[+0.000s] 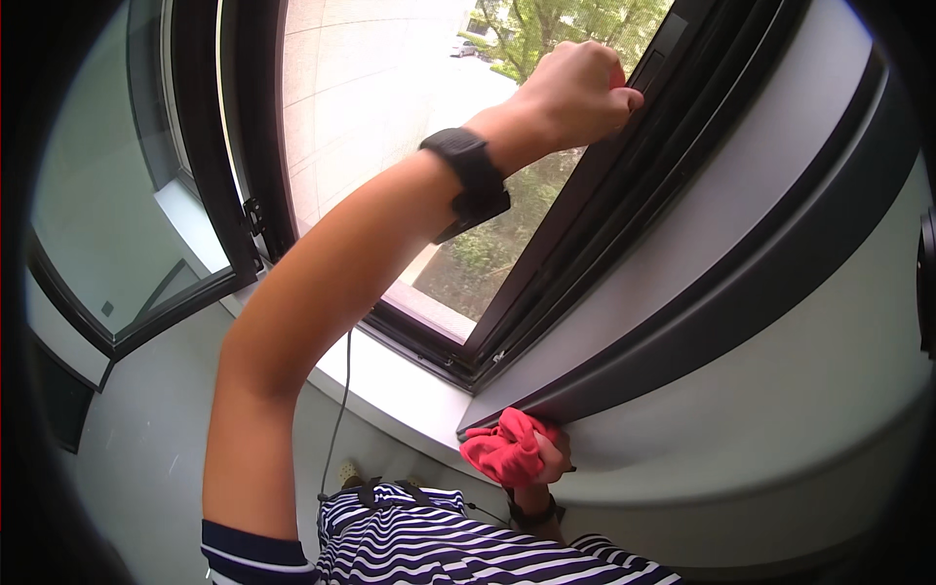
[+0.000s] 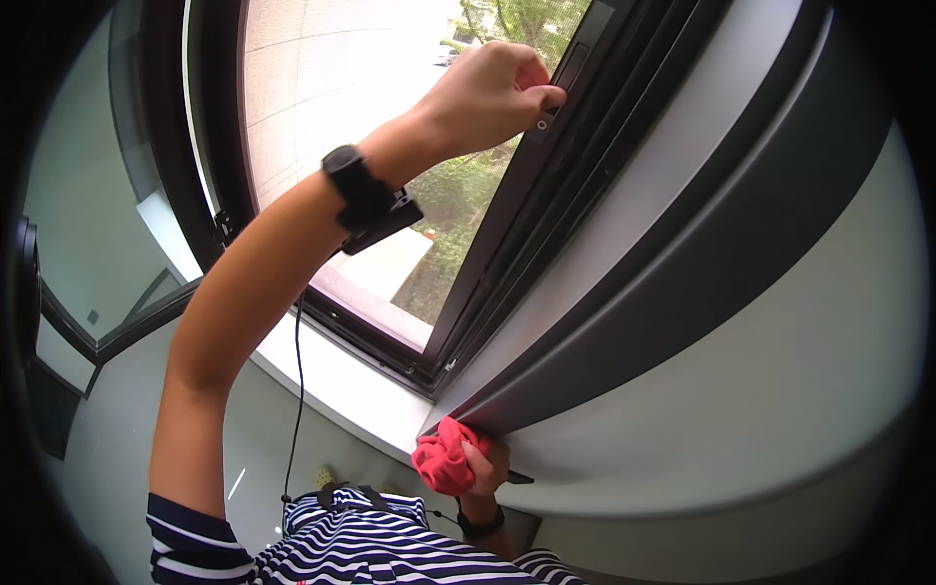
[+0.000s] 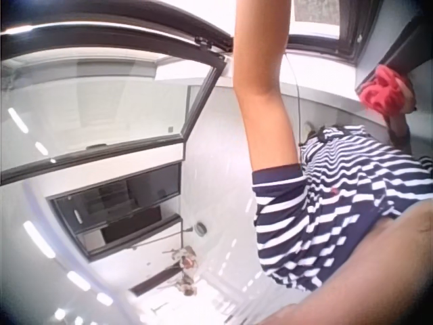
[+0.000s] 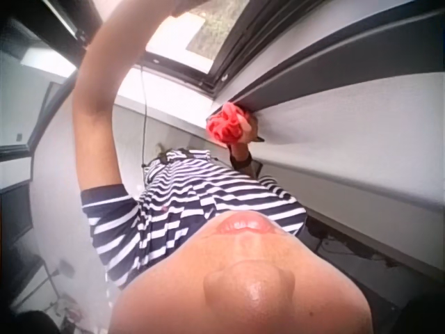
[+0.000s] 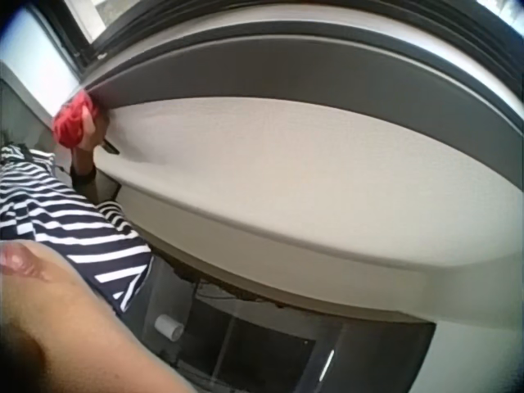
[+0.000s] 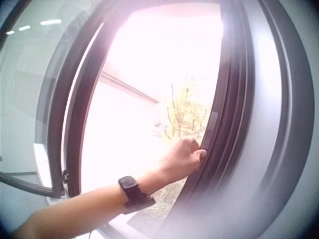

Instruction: Cleaning window frames and glass with a pink cloth.

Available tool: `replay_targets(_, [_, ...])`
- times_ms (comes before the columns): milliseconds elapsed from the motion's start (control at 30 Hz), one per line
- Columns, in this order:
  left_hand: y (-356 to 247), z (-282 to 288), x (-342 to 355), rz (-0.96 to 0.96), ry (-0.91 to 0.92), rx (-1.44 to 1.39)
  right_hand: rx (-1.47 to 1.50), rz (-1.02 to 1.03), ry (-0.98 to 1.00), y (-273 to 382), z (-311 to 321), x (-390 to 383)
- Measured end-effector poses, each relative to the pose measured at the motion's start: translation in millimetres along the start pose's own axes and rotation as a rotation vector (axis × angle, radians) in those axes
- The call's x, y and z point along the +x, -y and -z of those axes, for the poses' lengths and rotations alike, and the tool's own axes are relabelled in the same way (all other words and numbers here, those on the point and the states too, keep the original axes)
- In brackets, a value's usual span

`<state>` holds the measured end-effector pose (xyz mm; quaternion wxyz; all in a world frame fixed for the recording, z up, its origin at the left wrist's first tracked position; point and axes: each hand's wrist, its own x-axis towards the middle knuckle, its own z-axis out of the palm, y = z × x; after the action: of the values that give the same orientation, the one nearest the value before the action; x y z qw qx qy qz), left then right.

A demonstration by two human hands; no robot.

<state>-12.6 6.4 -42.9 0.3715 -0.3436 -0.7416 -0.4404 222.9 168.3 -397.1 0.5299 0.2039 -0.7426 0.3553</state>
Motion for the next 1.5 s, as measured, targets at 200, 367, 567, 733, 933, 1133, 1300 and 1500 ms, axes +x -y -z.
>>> replay_targets(200, [-14.5, 50.6, -138.9, -0.001, -0.080, -0.028, 0.036, -0.052, 0.041, -9.0, 5.3, -10.0])
replay_targets(367, [-35.2, 125.7, -328.6, 0.384, -0.332, 0.353, 0.354, -0.395, 0.322, -54.0, 19.0, -75.9])
replay_targets(567, [-136.8, 234.6, -520.0, 0.624, -0.593, 1.027, 0.705, -0.547, 0.316, -27.1, 16.2, -13.8])
replay_targets(733, [-180.3, 316.4, -609.0, 0.807, -1.032, 1.203, 1.001, -0.683, 0.257, -4.9, 18.0, 15.3])
replay_targets(933, [-113.0, 414.6, -624.7, 0.933, -0.965, 1.073, 0.446, -0.027, -0.048, 33.5, -15.6, 39.6])
replay_targets(1133, [-31.2, 512.1, -613.9, 1.017, -0.817, 0.947, 0.433, -0.385, 0.039, 51.3, -7.8, 23.9])
replay_targets(1300, [40.6, 595.6, -591.2, 0.993, -0.730, 0.902, 0.142, -0.219, 0.186, 82.7, -18.1, -4.2])
replay_targets(1500, [128.5, 731.0, -594.2, 0.902, -0.676, 0.808, 0.041, -0.265, 0.212, 170.4, -47.6, -30.4])
